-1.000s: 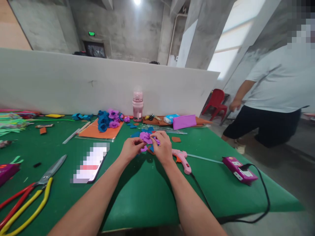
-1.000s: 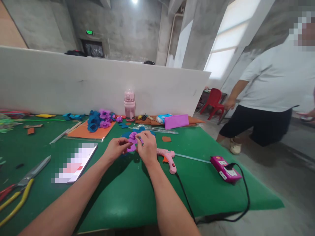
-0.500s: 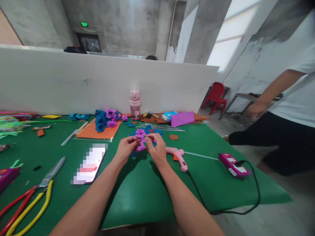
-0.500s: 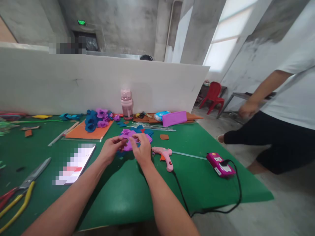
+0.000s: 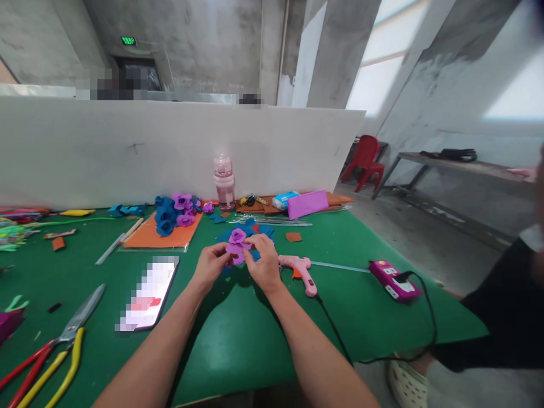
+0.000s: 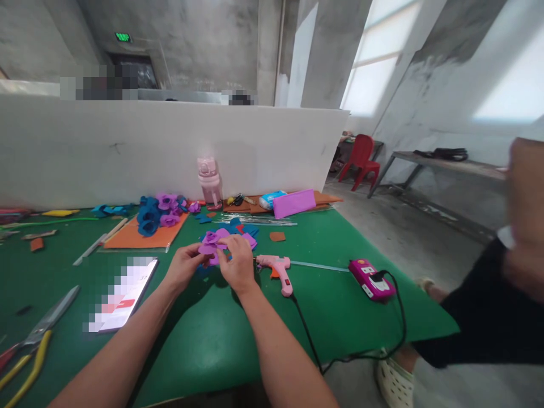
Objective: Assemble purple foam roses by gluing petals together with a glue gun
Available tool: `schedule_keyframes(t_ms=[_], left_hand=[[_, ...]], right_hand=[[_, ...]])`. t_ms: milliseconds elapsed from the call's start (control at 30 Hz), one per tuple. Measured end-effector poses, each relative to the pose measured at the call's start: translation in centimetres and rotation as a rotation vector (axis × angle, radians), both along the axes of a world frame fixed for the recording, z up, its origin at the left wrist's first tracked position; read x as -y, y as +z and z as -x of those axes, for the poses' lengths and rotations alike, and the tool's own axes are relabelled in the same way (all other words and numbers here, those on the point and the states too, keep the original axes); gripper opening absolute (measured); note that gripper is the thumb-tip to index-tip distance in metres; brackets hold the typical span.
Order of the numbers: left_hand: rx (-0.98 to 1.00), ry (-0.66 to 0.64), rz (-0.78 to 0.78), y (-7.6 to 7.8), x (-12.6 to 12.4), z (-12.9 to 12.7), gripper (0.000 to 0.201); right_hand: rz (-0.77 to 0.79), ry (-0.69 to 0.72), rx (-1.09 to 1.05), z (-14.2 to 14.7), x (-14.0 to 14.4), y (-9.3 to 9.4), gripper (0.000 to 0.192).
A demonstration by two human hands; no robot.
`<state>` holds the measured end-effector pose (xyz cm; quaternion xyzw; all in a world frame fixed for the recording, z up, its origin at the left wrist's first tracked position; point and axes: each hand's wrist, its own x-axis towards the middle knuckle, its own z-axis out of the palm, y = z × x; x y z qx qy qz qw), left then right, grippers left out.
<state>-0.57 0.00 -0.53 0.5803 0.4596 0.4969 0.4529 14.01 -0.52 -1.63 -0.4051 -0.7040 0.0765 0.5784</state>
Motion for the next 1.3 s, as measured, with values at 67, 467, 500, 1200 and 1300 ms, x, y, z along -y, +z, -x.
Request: schedule_keyframes(t_ms=[67,467,500,1200,1300], left_hand=[[-0.027,-0.009,0.003,0.2,0.1,0.0,0.01],[-0.196,0.144,-0.151,-1.3,-0.4,0.3,0.016],[-0.222,0.18,-0.199,-1.3,-0.4,0.4,0.015],[-0.284,0.369,-0.284,-1.2,-0.3,0.7,0.013],[-0.283,0.371,-0.275,-1.4,-0.4,0.7,0.013]], right_hand=[[0.012,-0.014,-0.001,0.0,0.0,0.0,0.011],[0.346,0.1,-0.421,0.4,0.0,-0.4,0.011],[0.464,0.185,-0.532,0.6,-0.2,-0.6,0.011],[0.866,0.709,-0.811,2.1,0.7,-0.4,0.02],[0.883,0.737,-0.846,2.2,0.7,-0.5,0.019]])
